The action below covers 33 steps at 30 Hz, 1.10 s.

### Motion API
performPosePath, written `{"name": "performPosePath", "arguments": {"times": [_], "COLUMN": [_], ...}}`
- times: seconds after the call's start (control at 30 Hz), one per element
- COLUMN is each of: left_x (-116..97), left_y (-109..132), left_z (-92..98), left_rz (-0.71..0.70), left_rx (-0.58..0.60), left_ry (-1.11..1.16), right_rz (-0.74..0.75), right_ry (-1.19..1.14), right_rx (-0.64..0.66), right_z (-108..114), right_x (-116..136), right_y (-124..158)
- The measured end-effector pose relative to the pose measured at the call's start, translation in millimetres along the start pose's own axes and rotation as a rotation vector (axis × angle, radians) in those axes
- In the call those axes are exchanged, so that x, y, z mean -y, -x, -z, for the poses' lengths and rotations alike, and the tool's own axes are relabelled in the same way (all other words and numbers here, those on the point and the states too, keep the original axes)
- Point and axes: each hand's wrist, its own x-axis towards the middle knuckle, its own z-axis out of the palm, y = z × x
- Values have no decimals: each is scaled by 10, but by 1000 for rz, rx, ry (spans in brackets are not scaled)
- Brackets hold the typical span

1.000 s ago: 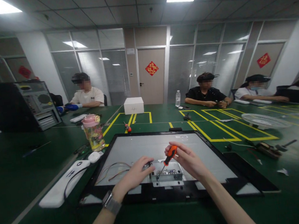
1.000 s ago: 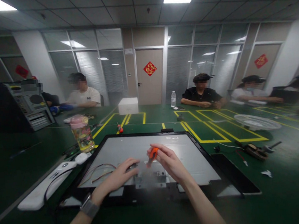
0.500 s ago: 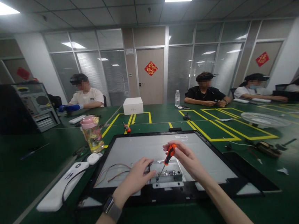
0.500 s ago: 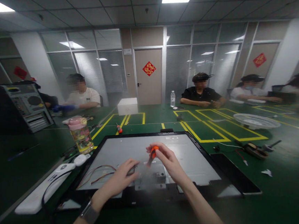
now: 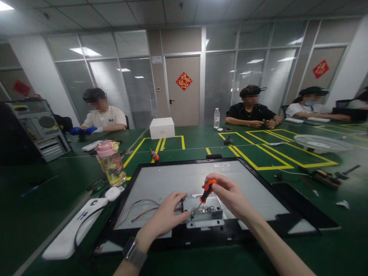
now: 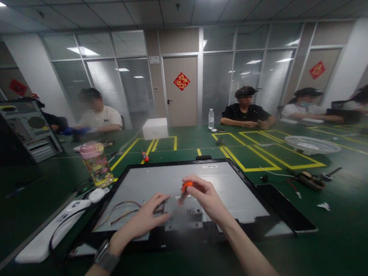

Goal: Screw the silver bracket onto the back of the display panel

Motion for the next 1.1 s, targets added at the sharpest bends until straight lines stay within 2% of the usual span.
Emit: {"name": "performPosePath", "arguments": {"times": [0.17, 0.53, 0.67, 0.9, 1.1], "left_x": [42, -82, -31, 26, 30], "left_y": [2, -3, -5, -20, -24], "left_z": [-12, 21, 4, -24, -17], "left_rz": [-11, 11, -22, -37, -14], "left_rx": [0, 2, -10, -10, 0], "left_ry": [-15, -29, -35, -72, -79], "right_rz": [-44, -59, -16, 120, 93], "right_ry": [-50, -110, 9, 286, 175], "right_rx": [32, 17, -2, -179, -83], "right_z": [-40, -71, -67, -37, -69], "right_x": [79, 45, 64, 9, 13], "right_y": [9, 10, 1, -6, 20]}}
